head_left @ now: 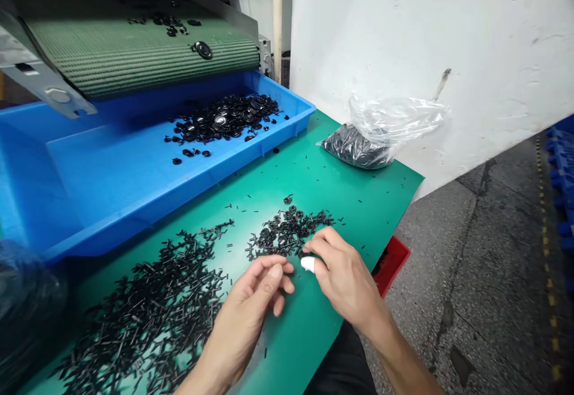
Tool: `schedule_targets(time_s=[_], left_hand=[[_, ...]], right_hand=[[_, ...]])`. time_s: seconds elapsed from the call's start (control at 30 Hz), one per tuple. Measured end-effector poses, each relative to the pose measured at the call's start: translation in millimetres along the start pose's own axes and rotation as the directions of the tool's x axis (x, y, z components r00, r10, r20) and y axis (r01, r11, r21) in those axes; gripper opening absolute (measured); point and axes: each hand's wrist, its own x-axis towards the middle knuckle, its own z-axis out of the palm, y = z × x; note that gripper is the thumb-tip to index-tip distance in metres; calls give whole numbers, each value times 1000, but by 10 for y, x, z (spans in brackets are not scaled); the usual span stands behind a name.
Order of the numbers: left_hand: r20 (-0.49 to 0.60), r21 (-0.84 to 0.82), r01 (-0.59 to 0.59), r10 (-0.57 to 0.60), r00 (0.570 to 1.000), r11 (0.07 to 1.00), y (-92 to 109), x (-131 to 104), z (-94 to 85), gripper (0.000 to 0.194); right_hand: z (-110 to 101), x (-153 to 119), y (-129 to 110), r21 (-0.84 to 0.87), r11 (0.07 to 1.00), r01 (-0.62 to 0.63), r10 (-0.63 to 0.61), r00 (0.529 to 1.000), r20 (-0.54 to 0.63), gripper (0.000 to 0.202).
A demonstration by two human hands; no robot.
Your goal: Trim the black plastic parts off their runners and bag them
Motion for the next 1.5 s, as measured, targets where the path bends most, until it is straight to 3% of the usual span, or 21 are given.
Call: schedule_targets(time_s=[0.13, 0.3, 0.37, 0.47, 0.63, 1.03, 1.27, 1.37, 1.5], left_hand=[[45, 49, -41, 39, 998, 998, -5, 4, -1, 25], [-18, -148, -45, 43, 999, 988, -39, 19, -34, 22], [-57, -196, -61, 51, 997, 979, -55, 19, -37, 20], [-82, -221, -79, 62, 995, 972, -66, 16, -27, 17], [-110, -234, -92, 68, 992, 968, -63, 0, -5, 15], [-161, -214, -90, 55, 985, 973, -87, -16, 8, 24], [-190, 13, -182, 181, 965, 983, -153, -32, -34, 19], [-190, 133, -202, 225, 955, 970, -144, -33, -63, 17], [-138, 251, -193, 233, 963, 948, -92, -39, -100, 16]], right_hand=[[-54, -110, -186, 136, 989, 58, -70, 994, 84, 26], [-64, -192, -240, 240, 968, 81, -107, 989, 100, 47], [-21, -237, -208, 189, 979, 74, -82, 996, 34, 49], [78, -309, -189, 11, 1000, 28, -27, 998, -61, 35], [212, -346, -265, -217, 974, 57, -66, 997, -37, 24], [306, -317, -299, -324, 941, 100, -145, 983, -116, 27], [330, -337, -354, -339, 938, 74, -118, 987, -112, 30], [297, -307, -352, -284, 958, 38, -55, 997, -50, 26], [176, -168, -231, 15, 998, -65, 60, 975, 213, 24]])
